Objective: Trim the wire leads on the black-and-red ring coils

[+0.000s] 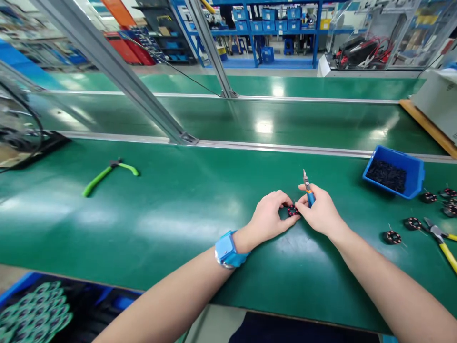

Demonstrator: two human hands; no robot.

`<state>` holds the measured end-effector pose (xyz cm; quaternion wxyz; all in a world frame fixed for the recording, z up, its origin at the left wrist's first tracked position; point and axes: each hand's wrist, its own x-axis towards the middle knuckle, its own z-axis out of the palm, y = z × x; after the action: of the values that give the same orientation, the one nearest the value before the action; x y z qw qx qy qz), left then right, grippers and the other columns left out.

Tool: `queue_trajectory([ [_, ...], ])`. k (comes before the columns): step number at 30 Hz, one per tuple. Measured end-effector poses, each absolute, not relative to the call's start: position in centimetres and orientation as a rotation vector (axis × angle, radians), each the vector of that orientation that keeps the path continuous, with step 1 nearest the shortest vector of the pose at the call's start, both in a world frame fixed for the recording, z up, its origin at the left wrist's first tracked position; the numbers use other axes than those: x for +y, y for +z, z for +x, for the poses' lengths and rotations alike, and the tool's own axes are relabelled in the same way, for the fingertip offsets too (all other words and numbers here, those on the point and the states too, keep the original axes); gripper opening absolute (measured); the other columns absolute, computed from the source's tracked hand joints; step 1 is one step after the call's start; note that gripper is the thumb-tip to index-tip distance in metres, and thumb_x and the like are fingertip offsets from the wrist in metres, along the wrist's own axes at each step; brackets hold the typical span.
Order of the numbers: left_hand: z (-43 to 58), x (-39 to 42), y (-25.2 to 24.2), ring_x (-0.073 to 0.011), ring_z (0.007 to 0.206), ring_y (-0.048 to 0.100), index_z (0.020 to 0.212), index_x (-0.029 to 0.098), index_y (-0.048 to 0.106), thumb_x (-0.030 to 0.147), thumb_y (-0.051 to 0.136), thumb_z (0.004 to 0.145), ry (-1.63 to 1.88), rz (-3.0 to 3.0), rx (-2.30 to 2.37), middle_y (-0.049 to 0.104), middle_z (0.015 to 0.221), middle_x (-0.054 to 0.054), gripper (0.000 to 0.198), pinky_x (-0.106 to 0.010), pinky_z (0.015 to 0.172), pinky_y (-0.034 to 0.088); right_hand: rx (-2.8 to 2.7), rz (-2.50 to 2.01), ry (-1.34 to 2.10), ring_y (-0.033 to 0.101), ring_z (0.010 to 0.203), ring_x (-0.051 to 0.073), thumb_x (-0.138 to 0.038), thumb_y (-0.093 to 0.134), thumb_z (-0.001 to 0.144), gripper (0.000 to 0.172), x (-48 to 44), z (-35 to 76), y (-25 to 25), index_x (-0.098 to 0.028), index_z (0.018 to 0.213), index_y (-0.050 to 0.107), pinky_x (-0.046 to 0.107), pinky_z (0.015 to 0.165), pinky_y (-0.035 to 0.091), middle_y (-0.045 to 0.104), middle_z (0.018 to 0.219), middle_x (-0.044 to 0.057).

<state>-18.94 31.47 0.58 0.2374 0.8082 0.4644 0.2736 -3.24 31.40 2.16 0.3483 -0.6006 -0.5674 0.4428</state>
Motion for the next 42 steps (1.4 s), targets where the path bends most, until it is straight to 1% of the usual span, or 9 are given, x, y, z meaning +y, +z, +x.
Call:
queue_trajectory([
  [9,-19.3,31.0,0.2,-0.0172,0.073,0.055,0.075,0.017,0.055,0.029,0.072,0.069,0.835,2.132,1.235,0.061,0.076,-0.003,0.022,-0.03,0.068,0.043,-1.516,-1.525,1.121,0.058,0.059,0.014,-0.027,0.061,0.068,0.039,30.9,-2.5,2.6,-0.013,0.104,0.059,0.029,0.065,0.048,0.064,0.068,0.001],
  [12,-18.9,30.3,0.4,-0.0185,0.075,0.057,0.077,0.017,0.058,0.033,0.073,0.067,0.812,2.164,1.245,0.064,0.079,-0.004,0.024,-0.031,0.071,0.044,-1.413,-1.603,1.101,0.059,0.058,0.016,-0.042,0.064,0.066,0.049,30.5,-1.3,2.5,-0.013,0.106,0.06,0.031,0.061,0.048,0.066,0.073,0.003],
  [16,-18.3,30.5,-0.4,-0.0192,0.079,0.06,0.08,0.018,0.06,0.045,0.073,0.066,0.722,2.232,1.257,0.065,0.082,-0.003,0.033,-0.031,0.071,0.045,-1.64,-1.712,1.033,0.065,0.078,0.024,-0.048,0.07,0.059,0.044,31.0,0.1,1.0,-0.019,0.091,0.067,0.036,0.074,0.048,0.071,0.089,0.007],
  [20,-18.6,31.3,-1.2,-0.0195,0.078,0.06,0.08,0.018,0.06,0.047,0.075,0.063,0.729,2.211,1.263,0.064,0.082,-0.003,0.036,-0.031,0.071,0.046,-1.527,-1.748,1.008,0.061,0.062,0.022,-0.053,0.068,0.061,0.052,32.0,0.6,-0.1,-0.019,0.099,0.067,0.036,0.061,0.046,0.069,0.077,0.006],
  [24,-18.8,30.9,-0.2,-0.0174,0.079,0.061,0.079,0.015,0.059,0.029,0.074,0.065,0.925,1.94,1.11,0.065,0.085,-0.006,0.025,-0.03,0.073,0.048,-1.286,-1.582,1.136,0.062,0.067,0.019,-0.047,0.077,0.057,0.058,31.4,-0.3,1.4,-0.015,0.103,0.062,0.033,0.065,0.05,0.07,0.082,0.008],
  [26,-18.8,31.0,0.4,-0.0141,0.07,0.059,0.083,0.014,0.058,0.024,0.068,0.07,0.912,1.678,1.045,0.063,0.076,-0.003,0.019,-0.027,0.066,0.049,-1.334,-1.493,1.217,0.062,0.07,0.019,-0.041,0.081,0.054,0.059,31.1,-1.3,2.2,-0.014,0.102,0.061,0.034,0.069,0.051,0.07,0.09,0.01],
  [31,-18.6,31.3,1.0,-0.0097,0.062,0.058,0.079,0.012,0.055,0.02,0.073,0.065,0.806,1.265,0.967,0.06,0.07,0.001,0.025,-0.023,0.059,0.048,-1.263,-1.446,1.275,0.057,0.058,0.013,-0.033,0.074,0.062,0.038,31.4,-2.7,2.8,-0.014,0.092,0.059,0.029,0.061,0.047,0.064,0.067,0.001],
  [35,-19.0,31.0,1.0,-0.0095,0.065,0.059,0.078,0.013,0.055,0.018,0.077,0.059,0.756,1.158,0.927,0.064,0.074,-0.001,0.03,-0.024,0.064,0.05,-0.979,-1.453,1.346,0.052,0.051,0.01,-0.036,0.082,0.054,0.049,31.5,-1.9,3.1,-0.016,0.091,0.057,0.026,0.052,0.043,0.058,0.063,-0.004],
  [42,-19.4,30.7,1.3,-0.0074,0.062,0.056,0.076,0.013,0.054,0.015,0.079,0.058,0.678,1.08,0.888,0.062,0.068,0.001,0.031,-0.021,0.06,0.047,-1.028,-1.39,1.56,0.056,0.06,0.01,-0.029,0.084,0.053,0.053,30.4,-2.1,4.0,-0.014,0.096,0.058,0.027,0.062,0.045,0.067,0.077,0.001],
])
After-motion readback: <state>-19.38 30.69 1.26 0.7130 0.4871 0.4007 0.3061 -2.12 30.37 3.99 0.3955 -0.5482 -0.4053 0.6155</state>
